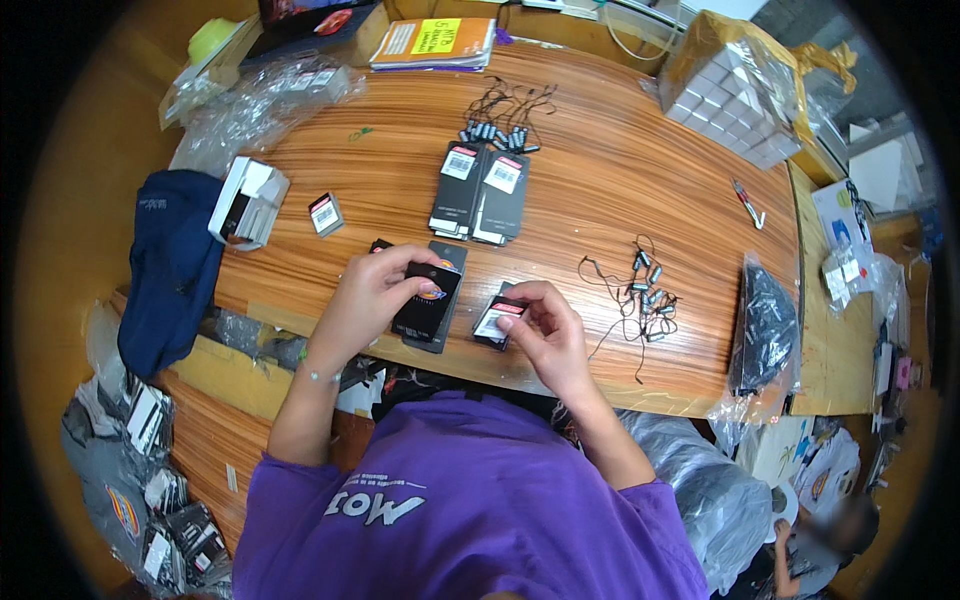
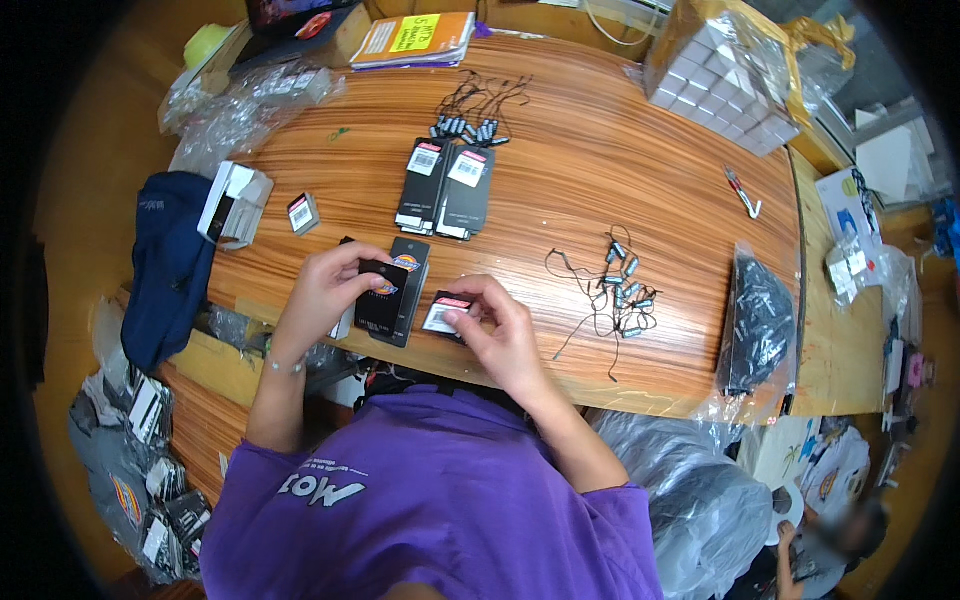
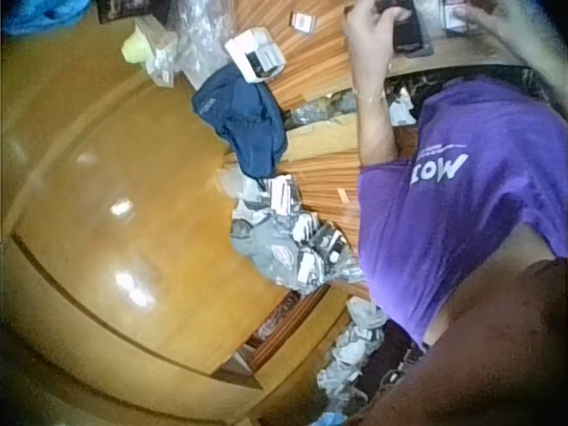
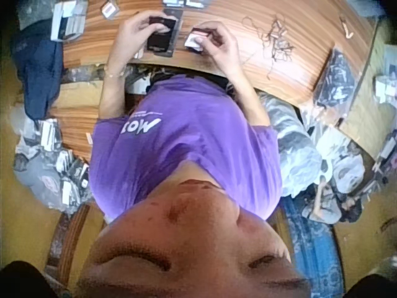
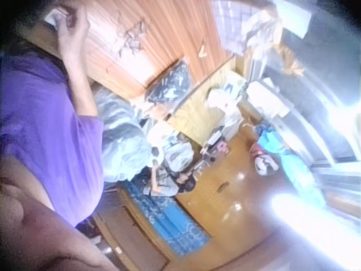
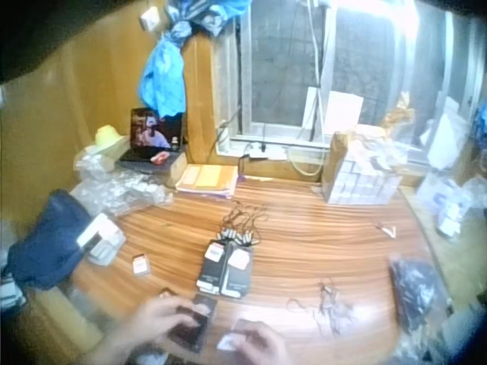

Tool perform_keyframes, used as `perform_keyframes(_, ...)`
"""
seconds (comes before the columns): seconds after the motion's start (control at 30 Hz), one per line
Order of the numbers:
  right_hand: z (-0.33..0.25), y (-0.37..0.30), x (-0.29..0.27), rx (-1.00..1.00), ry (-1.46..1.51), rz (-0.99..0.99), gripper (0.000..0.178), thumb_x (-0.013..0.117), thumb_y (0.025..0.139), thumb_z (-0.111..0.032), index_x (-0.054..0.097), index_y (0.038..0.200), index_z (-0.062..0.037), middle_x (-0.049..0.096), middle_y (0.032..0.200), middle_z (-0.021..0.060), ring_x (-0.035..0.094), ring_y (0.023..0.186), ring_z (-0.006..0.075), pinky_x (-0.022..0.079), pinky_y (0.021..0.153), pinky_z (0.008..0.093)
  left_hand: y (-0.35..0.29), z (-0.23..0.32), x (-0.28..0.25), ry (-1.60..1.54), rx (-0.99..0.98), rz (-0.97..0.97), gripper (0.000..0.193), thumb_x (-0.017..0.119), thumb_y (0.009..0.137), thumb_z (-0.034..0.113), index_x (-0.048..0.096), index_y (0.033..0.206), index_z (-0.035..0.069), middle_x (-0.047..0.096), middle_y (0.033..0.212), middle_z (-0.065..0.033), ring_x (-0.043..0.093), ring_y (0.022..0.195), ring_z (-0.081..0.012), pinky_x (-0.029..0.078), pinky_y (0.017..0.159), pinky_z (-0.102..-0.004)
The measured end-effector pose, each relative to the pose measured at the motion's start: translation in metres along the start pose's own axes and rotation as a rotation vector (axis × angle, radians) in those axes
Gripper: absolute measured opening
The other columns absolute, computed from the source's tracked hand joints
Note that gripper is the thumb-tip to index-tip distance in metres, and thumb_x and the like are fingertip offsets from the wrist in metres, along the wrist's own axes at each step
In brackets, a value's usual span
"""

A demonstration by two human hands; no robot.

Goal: The person attaches small black electronic components to rectangular cardboard tags using thin black cords. They repeatedly pick up a component, thread the cord through a hole in the tag, and place the assembled unit on the table. The person handles multiple components and tags throughout the clip.

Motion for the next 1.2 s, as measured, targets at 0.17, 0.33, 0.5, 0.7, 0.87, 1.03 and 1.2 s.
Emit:
perform_keyframes(0.17, -0.014, -0.003, 0.007, -0.099, -0.157, 0.077, 0.039, 0.069, 0.076, -0.003, 0.053, 0.111, -0.0002, 0.055, 0.085, 0.0052, 0.051, 0.067, 0.0096, 0.044, 0.063, 0.0204, -0.014, 0.013, 0.049, -0.357, 0.013, -0.006, 0.029, 0.062, 0.078, -0.007, 0.056, 0.106, -0.007, 0.062, 0.099, -0.0115, 0.061, 0.09, -0.0151, 0.05, 0.08, -0.0252)
perform_keyframes(0.33, -0.013, 0.008, -0.058, -0.134, -0.391, 0.103, 0.032, 0.064, 0.08, -0.01, 0.056, 0.11, -0.0027, 0.056, 0.078, 0.0067, 0.055, 0.071, 0.015, 0.046, 0.066, 0.0266, -0.007, 0.008, 0.059, -0.331, 0.026, -0.015, 0.025, 0.058, 0.082, -0.004, 0.055, 0.106, -0.004, 0.063, 0.093, -0.0101, 0.06, 0.088, -0.012, 0.048, 0.078, -0.0215)
perform_keyframes(0.5, -0.015, 0.027, -0.186, -0.11, -1.112, 0.441, 0.02, 0.067, 0.073, -0.007, 0.061, 0.091, 0.0005, 0.057, 0.083, 0.0137, 0.052, 0.082, 0.0318, 0.043, 0.075, 0.0389, -0.002, 0.0, 0.067, -0.434, -0.009, -0.079, 0.013, 0.057, 0.084, -0.003, 0.051, 0.096, -0.001, 0.063, 0.091, -0.0085, 0.06, 0.086, -0.0105, 0.048, 0.076, -0.021)
perform_keyframes(0.7, 0.001, 0.027, -0.209, 0.097, -0.424, 0.467, 0.007, 0.064, 0.078, -0.004, 0.061, 0.084, -0.0016, 0.056, 0.071, 0.0004, 0.05, 0.064, 0.0078, 0.039, 0.064, 0.0198, 0.004, 0.001, 0.087, -0.469, -0.001, -0.172, 0.013, 0.057, 0.084, -0.001, 0.057, 0.097, -0.003, 0.065, 0.09, -0.0099, 0.062, 0.083, -0.0118, 0.049, 0.075, -0.0221)
perform_keyframes(0.87, -0.022, 0.015, -0.163, 0.053, 0.171, 0.361, 0.016, 0.057, 0.085, -0.004, 0.056, 0.1, -0.0004, 0.065, 0.079, 0.0081, 0.058, 0.073, 0.01, 0.044, 0.069, 0.0219, 0.014, 0.011, 0.108, -0.433, -0.048, -0.268, 0.014, 0.058, 0.085, 0.002, 0.059, 0.097, -0.003, 0.065, 0.09, -0.0077, 0.061, 0.083, -0.0103, 0.048, 0.073, -0.0207)
perform_keyframes(1.03, -0.028, 0.008, -0.142, 0.046, 0.073, 0.4, 0.018, 0.057, 0.084, -0.003, 0.056, 0.101, -0.0001, 0.066, 0.08, 0.0086, 0.059, 0.073, 0.0107, 0.045, 0.074, 0.0229, 0.024, 0.032, 0.139, -0.412, 0.032, -0.438, 0.013, 0.058, 0.087, 0.007, 0.059, 0.097, 0.0, 0.064, 0.089, -0.0036, 0.06, 0.083, -0.0073, 0.047, 0.072, -0.0198)
perform_keyframes(1.2, -0.021, 0.004, -0.149, -0.001, -0.05, 0.451, 0.008, 0.066, 0.077, -0.003, 0.064, 0.084, -0.0038, 0.053, 0.113, 0.0111, 0.049, 0.104, 0.0162, 0.042, 0.084, 0.0273, 0.035, 0.029, 0.154, -0.392, 0.084, -0.426, 0.013, 0.06, 0.085, 0.008, 0.061, 0.094, 0.0, 0.064, 0.085, -0.0027, 0.059, 0.081, -0.008, 0.048, 0.074, -0.0221)
Point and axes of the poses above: each hand's wrist, its own y-axis towards the middle knuckle, its own x-axis out of the palm, z = x × y, the point moved 8 cm from there along y, towards the middle knuckle
